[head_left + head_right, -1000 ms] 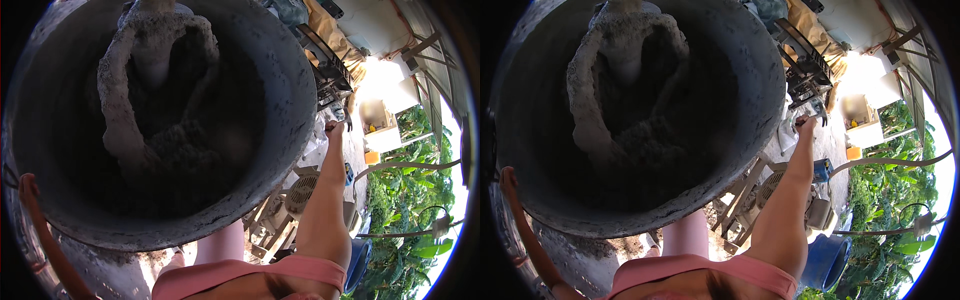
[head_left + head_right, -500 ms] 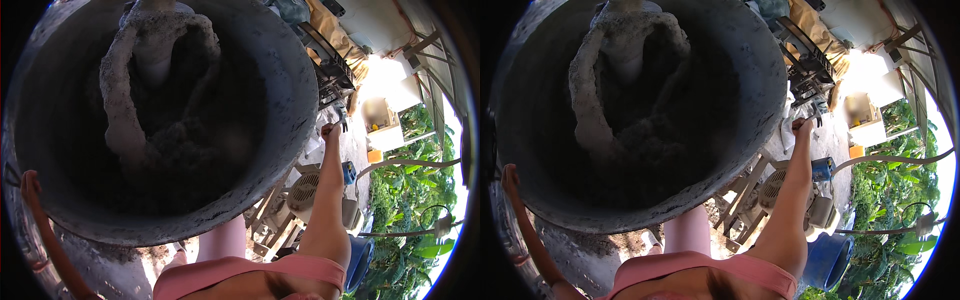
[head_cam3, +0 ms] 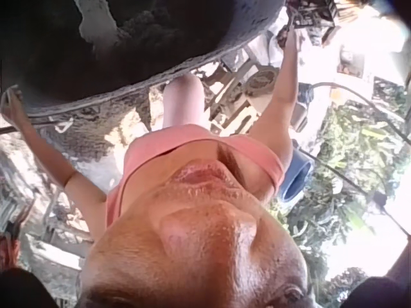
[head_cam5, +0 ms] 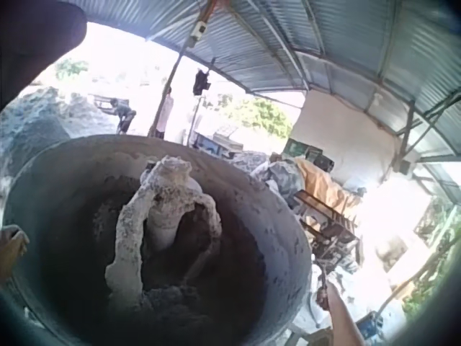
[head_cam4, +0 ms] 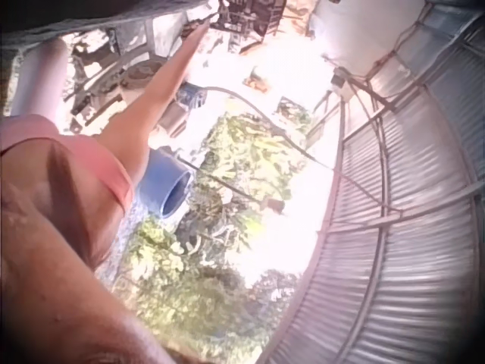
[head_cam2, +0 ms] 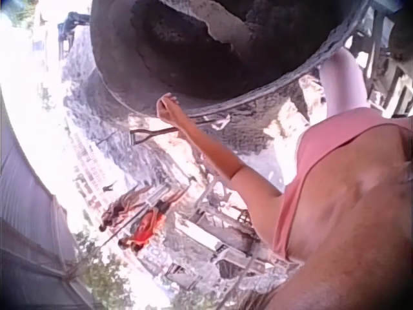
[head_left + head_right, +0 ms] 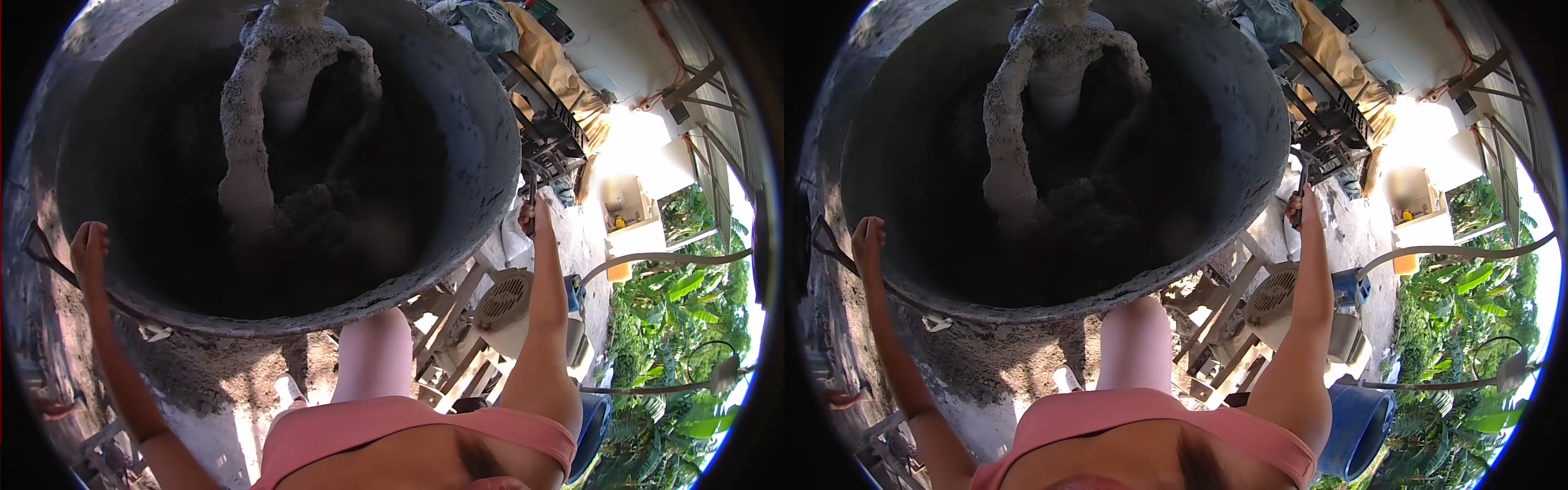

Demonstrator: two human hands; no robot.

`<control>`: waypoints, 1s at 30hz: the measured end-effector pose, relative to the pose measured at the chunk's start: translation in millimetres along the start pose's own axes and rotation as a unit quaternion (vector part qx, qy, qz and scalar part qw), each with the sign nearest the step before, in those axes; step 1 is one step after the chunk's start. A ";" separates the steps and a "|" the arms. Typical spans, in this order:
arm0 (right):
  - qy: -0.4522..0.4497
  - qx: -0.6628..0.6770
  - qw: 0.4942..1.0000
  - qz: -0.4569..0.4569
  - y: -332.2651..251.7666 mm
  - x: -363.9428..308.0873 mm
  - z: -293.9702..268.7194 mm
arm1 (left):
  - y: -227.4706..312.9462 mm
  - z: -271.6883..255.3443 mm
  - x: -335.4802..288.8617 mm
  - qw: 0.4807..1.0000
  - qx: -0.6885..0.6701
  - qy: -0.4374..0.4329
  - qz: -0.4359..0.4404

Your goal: Operating and cleaning a concrete mixer and handling mortar components at a construction site.

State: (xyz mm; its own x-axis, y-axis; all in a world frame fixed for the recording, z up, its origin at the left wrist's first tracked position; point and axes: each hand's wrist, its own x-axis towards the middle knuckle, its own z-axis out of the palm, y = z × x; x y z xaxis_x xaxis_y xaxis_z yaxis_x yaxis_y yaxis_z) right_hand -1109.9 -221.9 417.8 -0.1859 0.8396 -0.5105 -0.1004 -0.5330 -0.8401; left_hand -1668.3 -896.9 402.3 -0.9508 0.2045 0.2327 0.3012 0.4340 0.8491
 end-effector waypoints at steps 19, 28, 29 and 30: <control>0.159 -0.054 0.926 -0.337 275.2 -312.9 -47.5 | 0.5 9.9 21.6 0.990 0.116 -0.061 0.044; 0.148 0.016 0.967 -0.209 361.5 -381.6 -100.1 | 13.1 16.1 24.5 0.976 0.186 -0.108 0.036; 0.137 0.031 0.970 -0.198 360.7 -387.3 -102.2 | 13.8 14.1 24.2 0.975 0.190 -0.105 0.035; 0.138 0.023 0.969 -0.204 360.7 -389.9 -103.7 | 13.5 11.8 23.8 0.966 0.235 -0.087 0.057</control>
State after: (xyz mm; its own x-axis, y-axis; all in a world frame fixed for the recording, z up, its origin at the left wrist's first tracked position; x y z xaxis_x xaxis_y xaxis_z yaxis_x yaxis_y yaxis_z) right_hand -972.2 -730.6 294.8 0.1473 0.9741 -0.1717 -0.1549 -0.1487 -0.9767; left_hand -1686.0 -875.8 413.7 -0.8952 0.4009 0.1948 0.4420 0.7424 0.5035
